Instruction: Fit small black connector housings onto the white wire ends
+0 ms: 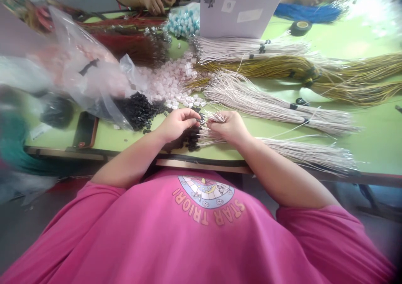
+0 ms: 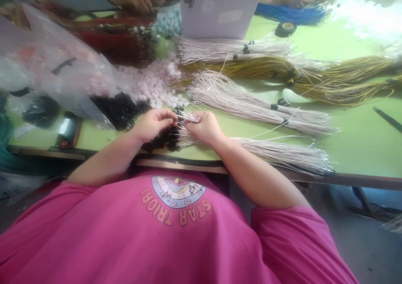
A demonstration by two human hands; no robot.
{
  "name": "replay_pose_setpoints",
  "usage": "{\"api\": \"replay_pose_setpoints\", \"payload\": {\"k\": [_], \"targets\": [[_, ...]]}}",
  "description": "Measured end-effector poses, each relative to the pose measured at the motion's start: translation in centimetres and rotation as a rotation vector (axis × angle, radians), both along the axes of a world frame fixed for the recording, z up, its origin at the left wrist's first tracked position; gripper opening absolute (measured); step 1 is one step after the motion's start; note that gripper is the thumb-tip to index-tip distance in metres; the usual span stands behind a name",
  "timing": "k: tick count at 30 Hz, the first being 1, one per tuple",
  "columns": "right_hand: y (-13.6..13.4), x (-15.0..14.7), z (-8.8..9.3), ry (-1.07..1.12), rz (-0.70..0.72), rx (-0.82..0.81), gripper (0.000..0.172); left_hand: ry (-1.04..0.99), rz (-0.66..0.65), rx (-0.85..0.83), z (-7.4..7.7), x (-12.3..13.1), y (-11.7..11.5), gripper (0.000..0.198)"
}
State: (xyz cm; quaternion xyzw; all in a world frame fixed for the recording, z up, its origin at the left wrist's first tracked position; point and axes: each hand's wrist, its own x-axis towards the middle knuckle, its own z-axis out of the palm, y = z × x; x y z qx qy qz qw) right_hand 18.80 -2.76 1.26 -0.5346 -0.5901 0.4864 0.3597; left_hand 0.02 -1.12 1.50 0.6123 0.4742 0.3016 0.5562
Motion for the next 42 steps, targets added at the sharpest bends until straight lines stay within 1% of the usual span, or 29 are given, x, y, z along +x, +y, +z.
{"api": "replay_pose_setpoints", "payload": {"k": [7,12,16,21,24,27,29,31,33,35,37,39,40,42], "targets": [[0.0,-0.1,0.1,-0.061,-0.005,0.064,0.013,-0.005,0.01,0.006,0.1,0.2,-0.2,0.016],[0.0,-0.2,-0.3,-0.103,0.006,0.122,0.018,0.033,0.023,0.065,-0.7,0.7,-0.3,0.019],[0.0,-0.1,-0.5,-0.103,0.021,0.113,0.018,0.033,0.056,0.085,-1.4,1.0,-0.3,0.023],[0.0,-0.1,-0.5,-0.107,0.028,0.151,0.021,-0.018,0.076,0.063,-1.4,1.0,-0.3,0.026],[0.0,-0.2,-0.4,-0.129,0.033,0.161,0.023,0.007,0.052,0.092,-1.4,1.0,-0.4,0.025],[0.1,-0.2,-0.5,-0.13,0.071,0.126,0.023,0.065,0.011,0.146,-1.5,1.1,-0.5,0.023],[0.2,-0.1,-0.6,-0.137,0.088,0.115,0.023,0.126,0.003,0.195,-1.3,1.0,-0.6,0.022],[0.4,0.2,-0.6,-0.132,0.085,0.134,0.022,0.235,-0.028,0.309,-0.8,0.5,-0.6,0.019],[0.6,0.4,-0.4,-0.087,0.079,0.12,0.02,0.386,-0.088,0.467,-0.1,-0.4,-0.4,0.015],[0.6,0.7,-0.1,-0.025,0.078,0.043,0.022,0.551,-0.126,0.571,0.4,-2.0,0.2,0.017],[0.6,0.9,0.0,0.004,0.094,-0.049,0.026,0.73,-0.096,0.584,0.4,-4.1,1.1,0.022],[0.6,1.1,-0.1,0.011,0.109,-0.1,0.029,0.941,-0.014,0.582,0.0,-6.1,2.2,0.027],[0.6,1.1,-0.2,0.01,0.115,-0.112,0.03,1.025,-0.015,0.566,-0.4,-7.0,2.7,0.027],[0.7,1.2,-0.4,-0.007,0.131,-0.118,0.032,1.106,-0.048,0.547,-1.1,-8.2,3.5,0.026]]}}
